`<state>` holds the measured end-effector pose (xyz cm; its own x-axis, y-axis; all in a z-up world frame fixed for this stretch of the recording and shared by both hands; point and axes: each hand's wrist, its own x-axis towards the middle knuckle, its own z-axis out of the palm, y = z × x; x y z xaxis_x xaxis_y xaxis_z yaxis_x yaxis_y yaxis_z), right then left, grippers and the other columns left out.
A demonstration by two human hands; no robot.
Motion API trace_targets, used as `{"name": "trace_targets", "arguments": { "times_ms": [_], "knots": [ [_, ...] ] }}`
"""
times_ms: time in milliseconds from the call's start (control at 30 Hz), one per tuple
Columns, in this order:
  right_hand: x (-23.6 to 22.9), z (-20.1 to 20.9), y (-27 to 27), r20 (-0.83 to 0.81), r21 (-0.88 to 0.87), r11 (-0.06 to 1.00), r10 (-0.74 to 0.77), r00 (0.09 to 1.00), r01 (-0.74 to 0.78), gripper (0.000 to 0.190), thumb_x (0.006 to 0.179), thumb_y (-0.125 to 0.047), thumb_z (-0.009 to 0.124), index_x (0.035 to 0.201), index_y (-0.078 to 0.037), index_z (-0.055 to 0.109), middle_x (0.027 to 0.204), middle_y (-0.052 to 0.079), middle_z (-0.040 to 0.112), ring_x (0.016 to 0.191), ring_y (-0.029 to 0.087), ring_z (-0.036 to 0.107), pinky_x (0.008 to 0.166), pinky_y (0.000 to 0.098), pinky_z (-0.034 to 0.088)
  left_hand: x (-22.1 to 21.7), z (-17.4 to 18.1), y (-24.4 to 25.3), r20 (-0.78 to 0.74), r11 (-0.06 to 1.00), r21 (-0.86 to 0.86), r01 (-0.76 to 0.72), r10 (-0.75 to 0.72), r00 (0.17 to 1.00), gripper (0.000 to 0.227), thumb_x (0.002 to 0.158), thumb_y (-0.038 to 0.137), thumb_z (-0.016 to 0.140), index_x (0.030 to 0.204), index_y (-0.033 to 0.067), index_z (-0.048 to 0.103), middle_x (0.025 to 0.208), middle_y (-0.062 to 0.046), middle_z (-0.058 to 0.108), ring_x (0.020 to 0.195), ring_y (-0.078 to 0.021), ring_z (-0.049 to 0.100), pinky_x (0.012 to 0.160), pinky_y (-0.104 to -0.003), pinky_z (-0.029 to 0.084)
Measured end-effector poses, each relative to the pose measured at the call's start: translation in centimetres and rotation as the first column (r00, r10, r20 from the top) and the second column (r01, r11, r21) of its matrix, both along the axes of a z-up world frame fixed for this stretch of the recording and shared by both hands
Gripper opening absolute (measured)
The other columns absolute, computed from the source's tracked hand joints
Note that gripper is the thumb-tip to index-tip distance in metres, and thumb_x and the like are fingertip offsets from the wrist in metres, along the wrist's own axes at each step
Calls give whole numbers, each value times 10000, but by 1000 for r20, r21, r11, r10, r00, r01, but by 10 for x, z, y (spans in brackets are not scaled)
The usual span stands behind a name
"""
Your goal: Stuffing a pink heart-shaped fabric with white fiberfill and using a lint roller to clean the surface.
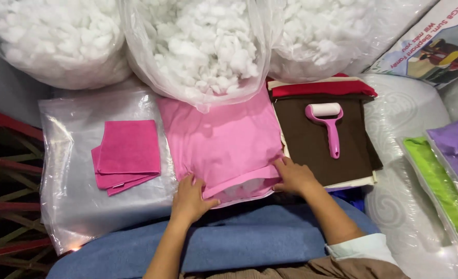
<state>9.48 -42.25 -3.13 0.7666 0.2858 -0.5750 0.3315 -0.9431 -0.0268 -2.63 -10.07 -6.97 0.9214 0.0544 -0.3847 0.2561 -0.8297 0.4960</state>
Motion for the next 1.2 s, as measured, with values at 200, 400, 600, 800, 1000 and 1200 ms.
{"name": "trace_targets", "arguments": {
  "times_ms": [200, 400, 600, 800, 1000, 1200],
  "knots": [
    [3, -29, -16, 262, 181, 982, -107, 959, 60, 293, 923, -279, 587, 1183, -155, 645, 1241, 174, 630, 984, 447, 729, 819, 522, 588, -18, -10, 4, 193, 971, 206, -117, 76, 978, 321, 893, 207, 611, 1169, 49, 653, 1317, -179, 561, 1034, -429, 681, 777, -557, 608],
    [2, 74, -21, 239, 637, 724, -510, 826, 263, 197, 902, -194, 578, 1086, -196, 647, 1026, 159, 737, 1032, 416, 693, 884, 530, 518, 7, 71, 67, 219, 961, -102, -257, 274, 936, 304, 855, 211, 660, 1147, 131, 679, 1161, -157, 702, 1169, -382, 661, 976, -511, 513],
    [5, 131, 7, 207, 978, 164, -735, 646, -127, 245, 921, 43, 580, 1019, -126, 729, 921, 61, 684, 888, 133, 606, 839, 271, 512, 30, 173, 83, 367, 627, -775, -81, 551, 749, 363, 749, -112, 634, 1063, 45, 724, 925, -82, 667, 832, -121, 619, 783, -268, 536],
    [32, 110, 30, 70, 839, 455, -633, 771, 298, 264, 802, -175, 723, 1050, -256, 765, 894, 12, 758, 814, 181, 695, 697, 349, 532, 65, 15, 112, 290, 669, -738, -81, 424, 858, 180, 818, 99, 661, 962, 28, 744, 743, -101, 650, 627, -160, 573, 541, -277, 480],
    [35, 111, 35, -372, 896, 83, -395, 840, 435, 237, 803, 43, 676, 858, -111, 504, 940, 40, 669, 794, 109, 611, 660, 241, 524, 79, 96, 64, 80, 588, -789, -181, 391, 917, 264, 819, 30, 681, 1070, 102, 721, 784, -14, 660, 728, -118, 551, 670, -250, 438],
    [43, 120, 7, 268, 597, 763, -482, 834, 249, 298, 896, -29, 582, 790, -202, 799, 1039, 69, 686, 989, 339, 682, 868, 428, 530, 87, 104, 82, 179, 497, -859, -119, 511, 841, 217, 734, -90, 640, 860, 86, 656, 812, 14, 637, 760, -98, 555, 717, -230, 432]
  ]
}}
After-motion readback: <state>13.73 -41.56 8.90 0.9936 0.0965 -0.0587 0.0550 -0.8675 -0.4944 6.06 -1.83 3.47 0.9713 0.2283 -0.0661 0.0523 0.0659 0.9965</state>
